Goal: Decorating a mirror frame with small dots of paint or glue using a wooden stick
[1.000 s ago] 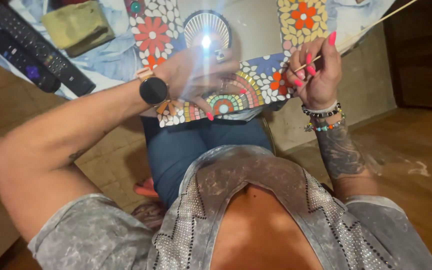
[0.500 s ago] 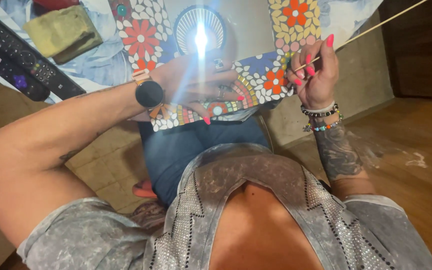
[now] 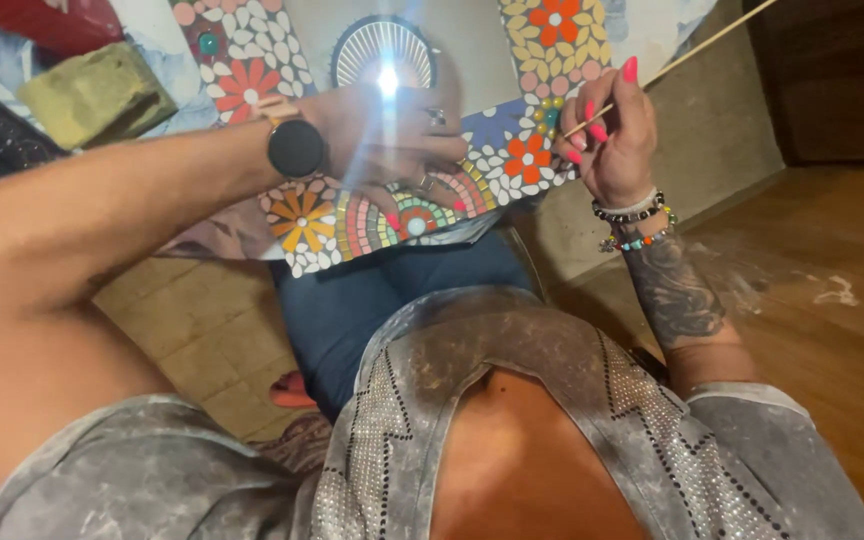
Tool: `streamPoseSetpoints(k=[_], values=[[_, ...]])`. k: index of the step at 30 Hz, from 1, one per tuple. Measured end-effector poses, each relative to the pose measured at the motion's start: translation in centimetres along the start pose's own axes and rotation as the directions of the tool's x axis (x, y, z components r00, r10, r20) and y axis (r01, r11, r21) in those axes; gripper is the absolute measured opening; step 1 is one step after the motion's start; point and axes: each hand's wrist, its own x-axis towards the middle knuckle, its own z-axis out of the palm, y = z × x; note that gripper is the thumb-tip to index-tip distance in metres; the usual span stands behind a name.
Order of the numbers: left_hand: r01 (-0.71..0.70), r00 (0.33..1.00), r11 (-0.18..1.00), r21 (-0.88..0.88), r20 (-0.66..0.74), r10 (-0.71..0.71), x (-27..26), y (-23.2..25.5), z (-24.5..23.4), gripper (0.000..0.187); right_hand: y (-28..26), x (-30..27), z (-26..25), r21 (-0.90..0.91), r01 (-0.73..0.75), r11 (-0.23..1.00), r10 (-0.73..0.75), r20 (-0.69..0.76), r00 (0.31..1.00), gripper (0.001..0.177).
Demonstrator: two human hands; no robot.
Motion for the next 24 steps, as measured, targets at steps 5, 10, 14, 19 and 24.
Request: streamPoseSetpoints(k=[5,10,14,19,24], values=[[-0.314,0.926,0.949,-0.023,0.213,0.312,2.9,-1.7,-1.6,0.054,0.6,0.4,-0.5,0.012,0.015,1.0,-0.015,0.012,1.0,0.03],[-0.426,0.905,0.884,-0.193,-0.091,0.416,2.9,-2.9,0.7,0.056,0.4,0.6,-0.1,0.022,-0.018,1.0,0.018,-0.009,1.0,0.031],[-0.386,0.92,0.894,-0.228,-0.164,0.355,2.6,-2.3,0.2,0.053,1.2,-0.2,-1.4,-0.167,0.038,0.985,-0.035,0.02,0.999,0.022],[-0.246,0.962,0.903,-0.352,-0.203,0.183,1.5,0.1,-1.0,0.049,-1.4,-1.7,1.1,-0.804,0.502,0.317,-0.119,0.492,0.863,0.025],[-0.116,0.935,0.894,-0.432,-0.352,-0.049,0.8,3.5,-2.4,0.049,-0.7,-2.3,-1.0,-0.681,0.732,0.012,0.014,0.732,0.681,0.034]])
